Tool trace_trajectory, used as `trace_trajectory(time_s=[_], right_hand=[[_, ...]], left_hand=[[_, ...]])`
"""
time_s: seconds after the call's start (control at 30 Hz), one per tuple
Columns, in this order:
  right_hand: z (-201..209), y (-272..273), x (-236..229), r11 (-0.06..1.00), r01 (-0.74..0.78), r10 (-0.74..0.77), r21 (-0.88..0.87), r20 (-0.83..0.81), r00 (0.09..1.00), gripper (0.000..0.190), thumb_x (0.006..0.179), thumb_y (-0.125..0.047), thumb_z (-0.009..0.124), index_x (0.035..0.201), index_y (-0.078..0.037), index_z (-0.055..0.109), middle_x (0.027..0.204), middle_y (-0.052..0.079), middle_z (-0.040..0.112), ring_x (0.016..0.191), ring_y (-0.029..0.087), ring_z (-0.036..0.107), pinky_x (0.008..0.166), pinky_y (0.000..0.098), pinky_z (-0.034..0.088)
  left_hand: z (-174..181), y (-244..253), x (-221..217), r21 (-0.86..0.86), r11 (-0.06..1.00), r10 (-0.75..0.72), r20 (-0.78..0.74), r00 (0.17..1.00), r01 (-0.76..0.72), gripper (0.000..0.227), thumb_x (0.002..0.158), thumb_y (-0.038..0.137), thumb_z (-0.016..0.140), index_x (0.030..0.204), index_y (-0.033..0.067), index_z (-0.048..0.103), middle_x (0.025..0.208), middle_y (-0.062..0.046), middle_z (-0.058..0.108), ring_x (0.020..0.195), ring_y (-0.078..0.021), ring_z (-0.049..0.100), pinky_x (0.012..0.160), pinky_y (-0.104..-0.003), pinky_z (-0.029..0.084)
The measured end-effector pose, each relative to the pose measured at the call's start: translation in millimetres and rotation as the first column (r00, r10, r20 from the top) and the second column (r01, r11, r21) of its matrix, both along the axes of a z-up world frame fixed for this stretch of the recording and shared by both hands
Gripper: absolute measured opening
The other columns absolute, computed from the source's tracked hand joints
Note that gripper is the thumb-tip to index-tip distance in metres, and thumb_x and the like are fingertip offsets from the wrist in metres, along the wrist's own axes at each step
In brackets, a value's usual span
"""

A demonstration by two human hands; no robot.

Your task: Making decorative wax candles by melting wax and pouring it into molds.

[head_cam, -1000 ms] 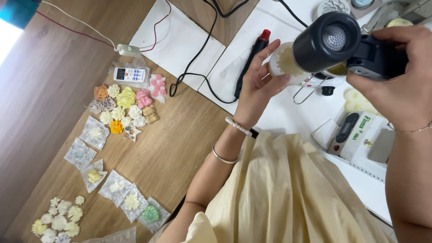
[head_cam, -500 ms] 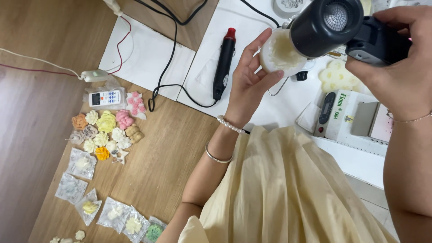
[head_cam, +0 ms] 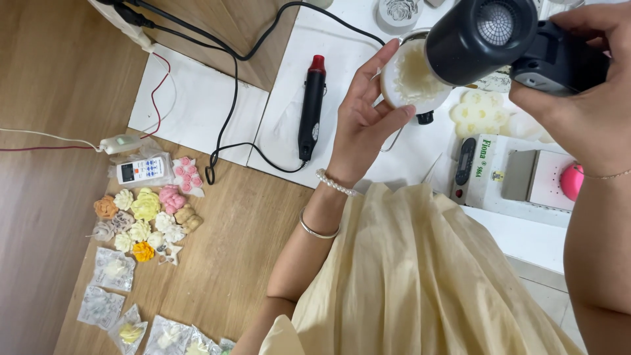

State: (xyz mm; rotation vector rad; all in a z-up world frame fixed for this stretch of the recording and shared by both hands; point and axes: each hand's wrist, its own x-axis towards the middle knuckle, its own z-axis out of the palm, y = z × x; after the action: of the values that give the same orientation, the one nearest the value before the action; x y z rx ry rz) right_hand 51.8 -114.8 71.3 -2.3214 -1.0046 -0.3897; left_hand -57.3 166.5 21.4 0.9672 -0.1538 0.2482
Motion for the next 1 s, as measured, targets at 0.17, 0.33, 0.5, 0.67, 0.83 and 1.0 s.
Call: trace_trajectory(time_s=[0.17,0.33,0.5,0.67,0.83,1.0], right_hand=[[10,13,-2,1.000,-0.012,0.012,0.025,0.014,1.000,0.056,0.089,0.008,0.083,0.134,0.001,0.052,0.125,0.011,0.053,0.112,0.017,0.055,0.103,0.0263,0.045],[4,8,0,1.000,0.016,-0.016,-0.027,0.008,1.000,0.056,0.088,0.008,0.079,0.136,-0.001,0.053,0.127,0.008,0.052,0.115,0.016,0.056,0.105,0.0244,0.047],[15,27,-9,0.999,0.042,-0.041,-0.018,0.027,0.999,0.056,0.088,0.009,0.083,0.134,0.000,0.052,0.128,0.009,0.053,0.118,0.019,0.057,0.106,0.0268,0.047],[3,18,-8,0.998,0.053,-0.052,-0.017,0.048,0.998,0.056,0.087,0.010,0.079,0.135,-0.001,0.052,0.129,0.009,0.051,0.115,0.018,0.055,0.106,0.0248,0.046],[-2,16,-6,1.000,0.024,-0.024,0.013,0.025,0.999,0.055,0.089,0.010,0.078,0.136,-0.001,0.051,0.128,0.008,0.052,0.114,0.016,0.055,0.104,0.0239,0.045],[-2,21,-5,0.999,0.033,-0.034,0.010,0.033,0.999,0.055,0.088,0.010,0.078,0.135,-0.002,0.052,0.127,0.007,0.051,0.115,0.017,0.056,0.103,0.0245,0.045]], left_hand=[[0,4,6,-0.027,0.999,-0.030,-0.019,0.999,0.029,0.075,0.100,-0.017,0.059,0.165,0.0041,0.029,0.157,-0.012,0.044,0.129,-0.0166,0.059,0.106,-0.028,0.056],[-4,6,10,0.013,1.000,-0.025,-0.028,0.999,0.025,0.075,0.100,-0.017,0.061,0.165,0.0037,0.030,0.154,-0.013,0.047,0.130,-0.0158,0.059,0.108,-0.028,0.057],[-3,8,11,-0.014,0.999,-0.030,-0.057,0.998,0.029,0.075,0.098,-0.016,0.062,0.164,0.0045,0.032,0.153,-0.012,0.051,0.128,-0.0160,0.062,0.105,-0.028,0.058],[-8,8,16,-0.070,0.997,0.001,-0.105,0.994,-0.009,0.072,0.099,-0.012,0.064,0.164,0.0069,0.037,0.137,-0.014,0.063,0.120,-0.0169,0.064,0.100,-0.028,0.058],[-3,10,18,-0.122,0.992,0.008,-0.194,0.981,-0.032,0.056,0.104,-0.001,0.063,0.157,0.0063,0.044,0.129,-0.015,0.069,0.113,-0.0186,0.071,0.095,-0.032,0.064],[-5,11,20,-0.083,0.994,0.057,-0.220,0.974,-0.077,0.054,0.102,-0.001,0.066,0.152,0.0054,0.048,0.125,-0.015,0.071,0.109,-0.0183,0.072,0.090,-0.031,0.065]])
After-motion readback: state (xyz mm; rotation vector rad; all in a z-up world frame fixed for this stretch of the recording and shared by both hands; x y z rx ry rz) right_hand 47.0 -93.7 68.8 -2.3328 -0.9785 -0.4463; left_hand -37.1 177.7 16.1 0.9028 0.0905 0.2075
